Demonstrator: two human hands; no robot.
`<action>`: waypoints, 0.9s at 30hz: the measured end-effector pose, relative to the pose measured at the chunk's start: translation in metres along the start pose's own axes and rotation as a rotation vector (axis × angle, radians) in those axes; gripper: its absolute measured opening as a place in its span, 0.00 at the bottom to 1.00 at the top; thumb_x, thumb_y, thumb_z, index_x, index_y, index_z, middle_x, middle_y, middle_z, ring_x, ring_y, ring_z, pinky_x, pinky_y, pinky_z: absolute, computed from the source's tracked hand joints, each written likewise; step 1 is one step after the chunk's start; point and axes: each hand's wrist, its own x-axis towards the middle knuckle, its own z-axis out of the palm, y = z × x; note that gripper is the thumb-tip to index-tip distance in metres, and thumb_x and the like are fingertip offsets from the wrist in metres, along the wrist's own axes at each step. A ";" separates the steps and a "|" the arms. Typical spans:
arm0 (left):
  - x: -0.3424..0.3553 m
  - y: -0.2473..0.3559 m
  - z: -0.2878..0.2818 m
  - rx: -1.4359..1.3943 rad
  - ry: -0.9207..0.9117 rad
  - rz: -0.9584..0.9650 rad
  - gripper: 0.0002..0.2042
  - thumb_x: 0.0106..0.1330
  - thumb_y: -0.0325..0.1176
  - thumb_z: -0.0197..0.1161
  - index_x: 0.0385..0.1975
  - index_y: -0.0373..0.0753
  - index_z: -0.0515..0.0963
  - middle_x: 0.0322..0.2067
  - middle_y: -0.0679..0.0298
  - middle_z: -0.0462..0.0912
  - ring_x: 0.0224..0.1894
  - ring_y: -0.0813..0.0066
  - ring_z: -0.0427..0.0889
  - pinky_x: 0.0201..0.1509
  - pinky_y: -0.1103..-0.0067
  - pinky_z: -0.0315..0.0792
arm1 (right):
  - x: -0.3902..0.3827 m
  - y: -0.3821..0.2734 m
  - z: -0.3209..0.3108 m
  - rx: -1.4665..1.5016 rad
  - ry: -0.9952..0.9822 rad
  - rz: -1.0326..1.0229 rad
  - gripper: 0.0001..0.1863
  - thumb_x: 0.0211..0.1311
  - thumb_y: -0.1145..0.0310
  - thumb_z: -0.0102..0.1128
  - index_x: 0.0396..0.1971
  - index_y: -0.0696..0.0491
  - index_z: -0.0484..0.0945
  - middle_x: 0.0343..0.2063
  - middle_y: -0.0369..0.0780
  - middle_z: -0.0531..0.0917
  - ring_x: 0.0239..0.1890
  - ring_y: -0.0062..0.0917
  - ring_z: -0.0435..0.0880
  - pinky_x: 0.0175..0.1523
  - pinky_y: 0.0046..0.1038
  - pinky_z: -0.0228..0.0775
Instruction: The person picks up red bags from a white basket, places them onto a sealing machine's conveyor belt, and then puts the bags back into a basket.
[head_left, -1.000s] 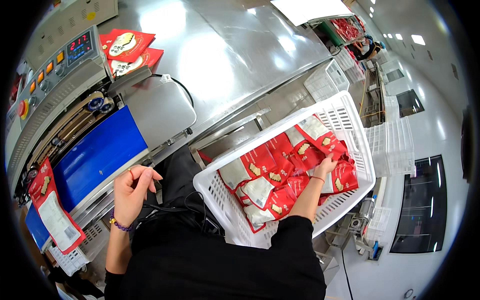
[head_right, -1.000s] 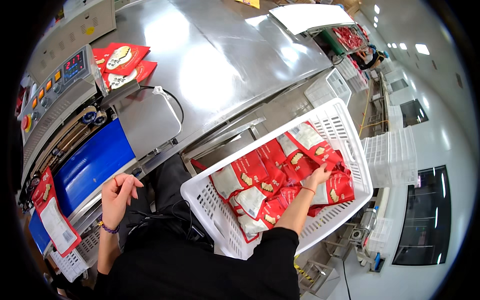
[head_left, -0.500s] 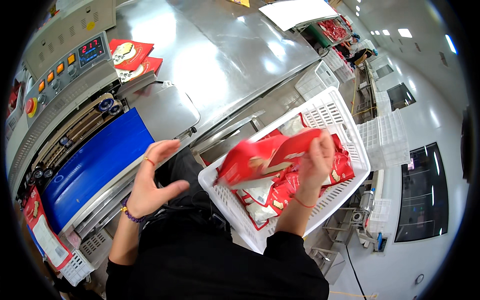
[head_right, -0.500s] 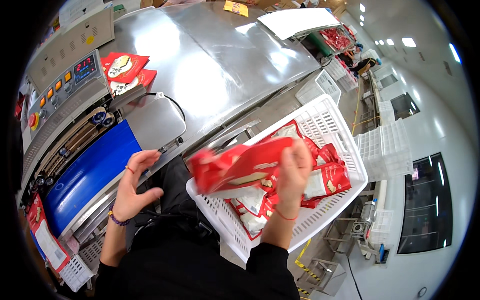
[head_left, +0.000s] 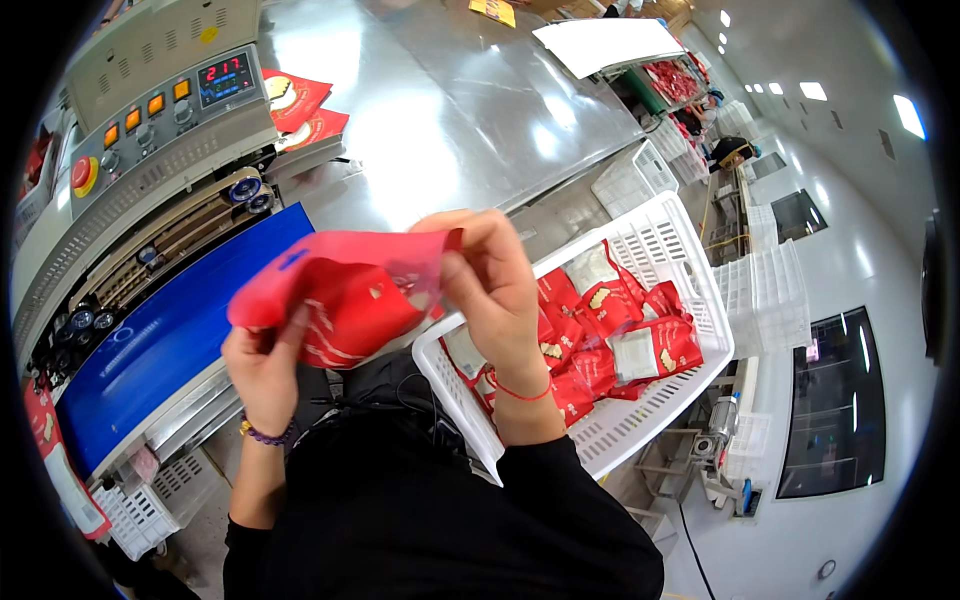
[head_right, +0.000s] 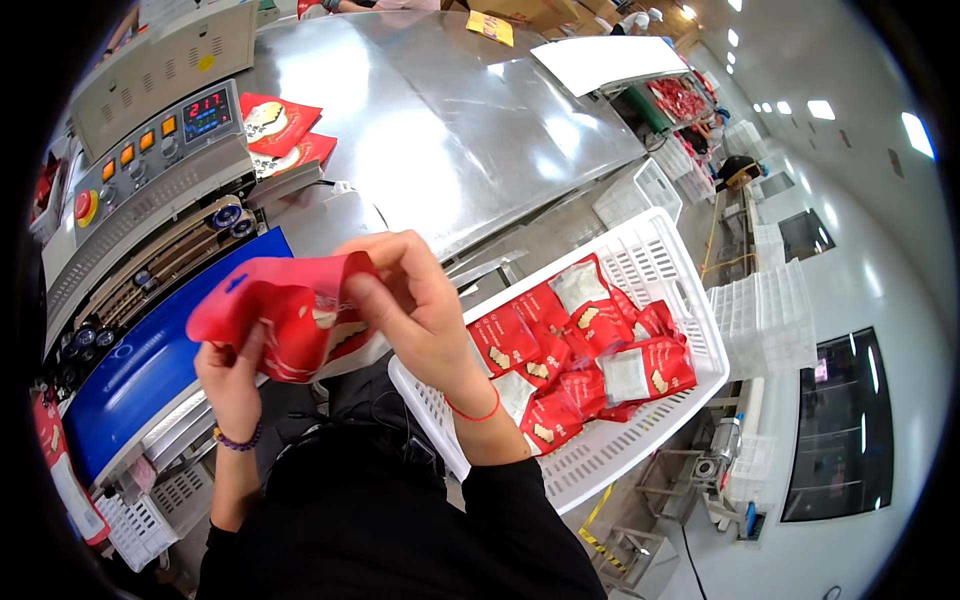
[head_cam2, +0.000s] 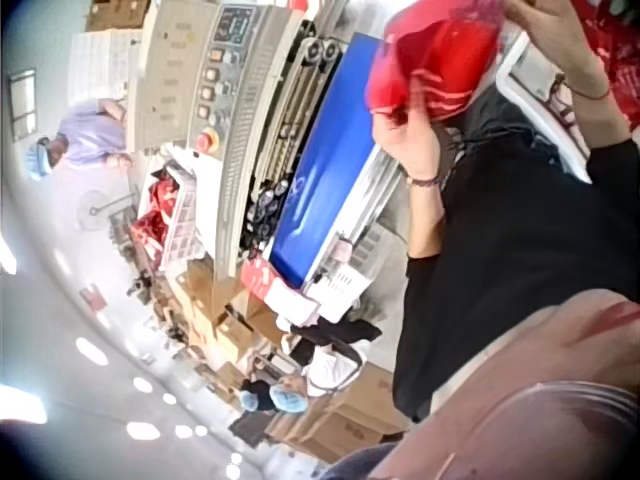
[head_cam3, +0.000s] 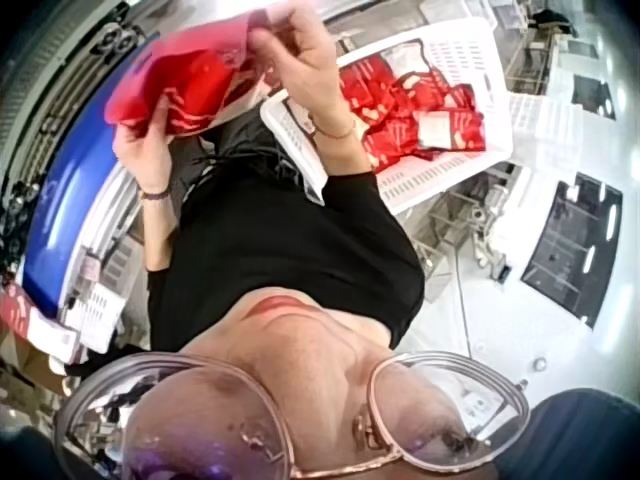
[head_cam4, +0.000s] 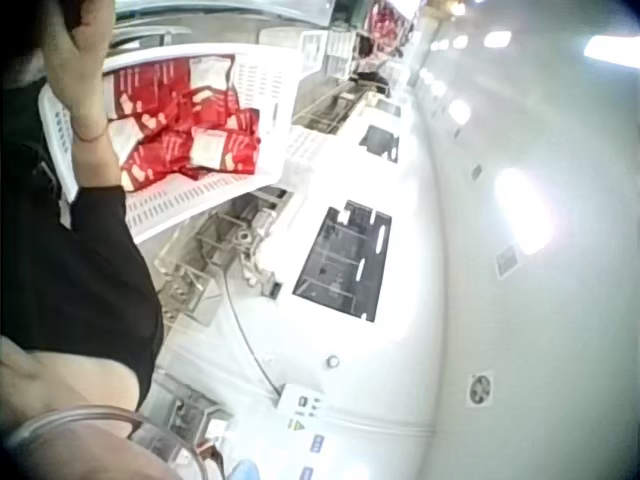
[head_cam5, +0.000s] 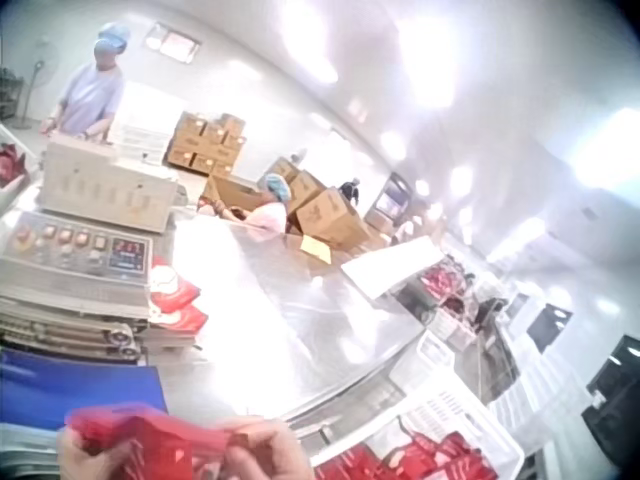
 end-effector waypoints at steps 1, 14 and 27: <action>0.005 -0.005 -0.010 0.008 0.007 0.029 0.10 0.65 0.21 0.62 0.45 0.32 0.78 0.40 0.65 0.83 0.41 0.82 0.79 0.48 0.83 0.71 | 0.000 -0.001 0.000 0.066 -0.084 0.177 0.13 0.62 0.76 0.62 0.45 0.59 0.72 0.44 0.37 0.77 0.45 0.18 0.78 0.50 0.23 0.71; 0.039 -0.024 -0.010 0.052 -0.059 -0.116 0.14 0.74 0.37 0.54 0.41 0.30 0.77 0.34 0.70 0.82 0.34 0.86 0.76 0.39 0.84 0.71 | -0.011 0.093 -0.022 0.044 0.313 0.450 0.13 0.67 0.65 0.60 0.36 0.61 0.83 0.32 0.35 0.85 0.31 0.13 0.77 0.37 0.17 0.69; 0.076 -0.084 0.000 0.556 0.262 0.063 0.15 0.71 0.40 0.56 0.37 0.31 0.78 0.24 0.47 0.77 0.26 0.55 0.79 0.30 0.72 0.70 | 0.003 0.149 -0.038 0.064 0.023 0.689 0.21 0.54 0.73 0.70 0.47 0.63 0.76 0.42 0.40 0.82 0.41 0.20 0.80 0.47 0.24 0.73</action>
